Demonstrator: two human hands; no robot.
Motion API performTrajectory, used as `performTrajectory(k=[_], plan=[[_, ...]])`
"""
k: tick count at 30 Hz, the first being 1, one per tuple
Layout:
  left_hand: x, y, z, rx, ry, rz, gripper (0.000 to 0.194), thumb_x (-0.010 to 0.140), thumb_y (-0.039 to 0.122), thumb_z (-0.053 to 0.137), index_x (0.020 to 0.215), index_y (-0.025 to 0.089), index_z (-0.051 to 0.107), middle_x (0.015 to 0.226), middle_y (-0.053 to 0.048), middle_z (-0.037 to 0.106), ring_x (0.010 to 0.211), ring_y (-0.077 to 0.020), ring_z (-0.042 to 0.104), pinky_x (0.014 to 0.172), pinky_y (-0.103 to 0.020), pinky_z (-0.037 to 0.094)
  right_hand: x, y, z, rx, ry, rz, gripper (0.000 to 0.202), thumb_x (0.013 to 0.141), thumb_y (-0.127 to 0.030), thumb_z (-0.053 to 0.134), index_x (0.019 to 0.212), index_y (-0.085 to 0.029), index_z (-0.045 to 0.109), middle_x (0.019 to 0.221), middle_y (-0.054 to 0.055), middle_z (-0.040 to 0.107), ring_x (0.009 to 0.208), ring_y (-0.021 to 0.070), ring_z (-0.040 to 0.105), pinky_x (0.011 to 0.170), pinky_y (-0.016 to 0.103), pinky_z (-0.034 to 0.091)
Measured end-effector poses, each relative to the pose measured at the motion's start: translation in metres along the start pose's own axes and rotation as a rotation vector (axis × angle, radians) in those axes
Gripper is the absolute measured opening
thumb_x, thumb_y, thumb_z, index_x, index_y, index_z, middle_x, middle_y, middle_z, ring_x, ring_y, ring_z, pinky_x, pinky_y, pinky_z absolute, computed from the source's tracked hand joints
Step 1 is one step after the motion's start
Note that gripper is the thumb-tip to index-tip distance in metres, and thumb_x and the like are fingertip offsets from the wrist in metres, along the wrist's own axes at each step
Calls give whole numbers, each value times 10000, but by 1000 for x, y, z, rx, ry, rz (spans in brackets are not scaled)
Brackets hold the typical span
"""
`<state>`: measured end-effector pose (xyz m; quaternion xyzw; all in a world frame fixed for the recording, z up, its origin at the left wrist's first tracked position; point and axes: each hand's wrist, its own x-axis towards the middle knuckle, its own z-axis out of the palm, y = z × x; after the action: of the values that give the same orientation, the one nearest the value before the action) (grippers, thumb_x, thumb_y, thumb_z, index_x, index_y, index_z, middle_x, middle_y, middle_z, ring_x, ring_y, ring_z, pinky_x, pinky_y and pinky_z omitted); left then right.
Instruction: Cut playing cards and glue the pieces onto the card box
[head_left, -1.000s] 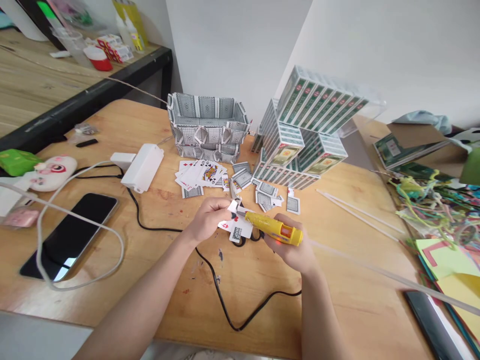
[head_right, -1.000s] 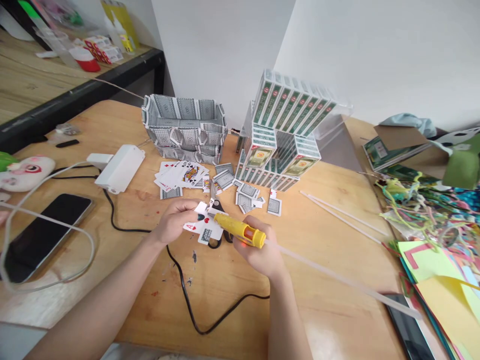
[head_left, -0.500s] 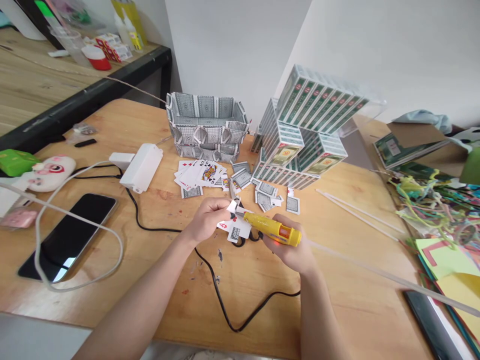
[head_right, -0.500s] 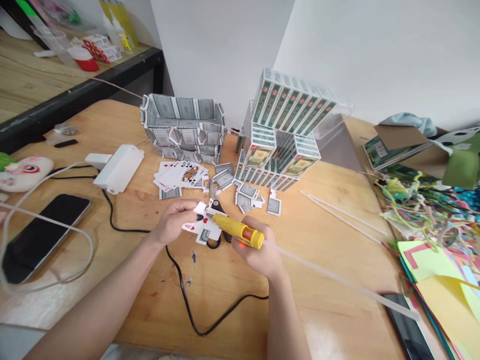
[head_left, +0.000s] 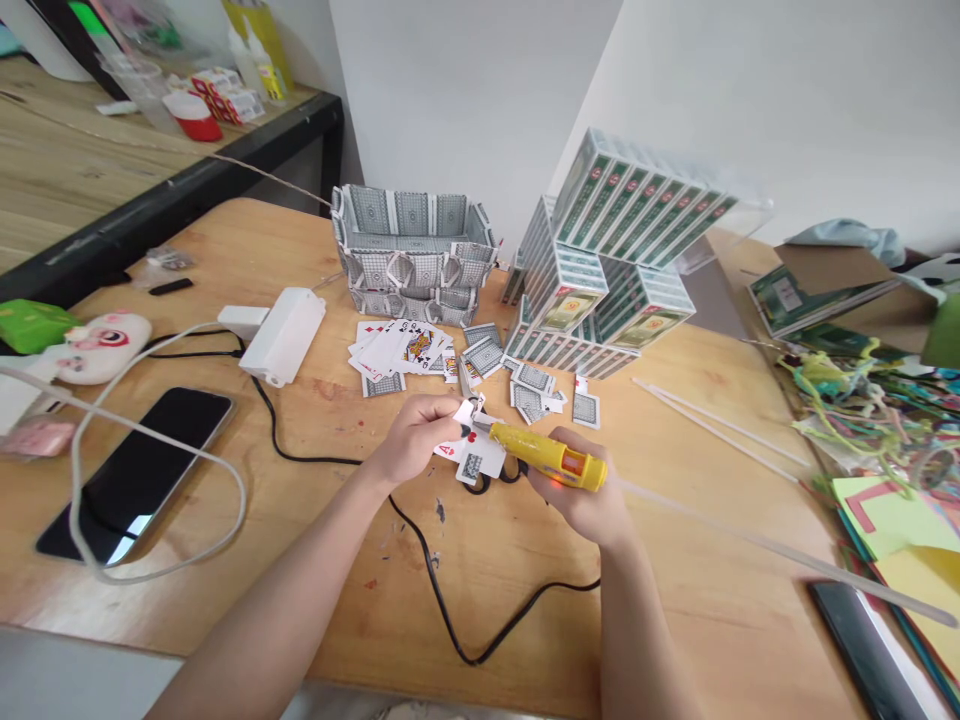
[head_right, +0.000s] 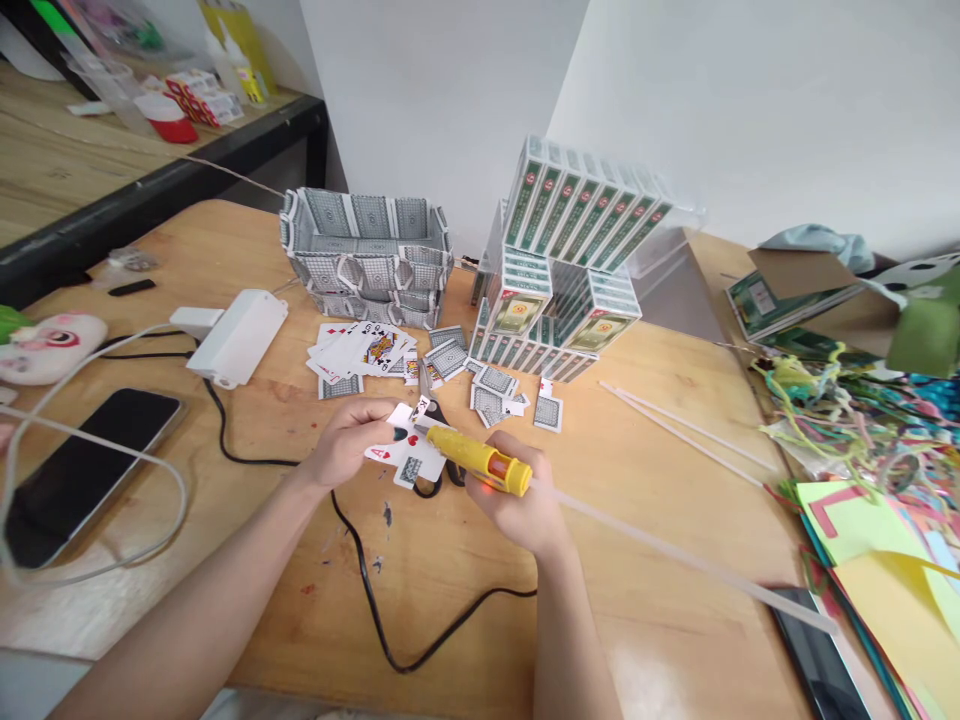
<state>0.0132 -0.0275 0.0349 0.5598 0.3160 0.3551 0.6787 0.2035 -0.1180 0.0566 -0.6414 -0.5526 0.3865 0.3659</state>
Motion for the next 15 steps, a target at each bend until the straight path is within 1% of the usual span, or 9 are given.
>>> performTrajectory(k=[8, 15], plan=[[0, 1, 1, -16, 16, 2, 289, 611, 162, 488, 450, 162, 249, 475, 52, 254, 445, -53, 222, 439, -240, 164, 0, 1, -1, 32, 5, 4, 175, 637, -173, 597, 623, -203, 425, 524, -51, 429, 474, 93, 392, 439, 226, 300], [1, 1, 0, -47, 38, 9, 311, 610, 165, 494, 448, 162, 229, 466, 51, 243, 440, -53, 211, 437, -243, 157, -1, 2, -5, 43, -2, 45, 126, 641, -184, 588, 646, -194, 463, 533, -50, 448, 471, 89, 401, 438, 219, 305]])
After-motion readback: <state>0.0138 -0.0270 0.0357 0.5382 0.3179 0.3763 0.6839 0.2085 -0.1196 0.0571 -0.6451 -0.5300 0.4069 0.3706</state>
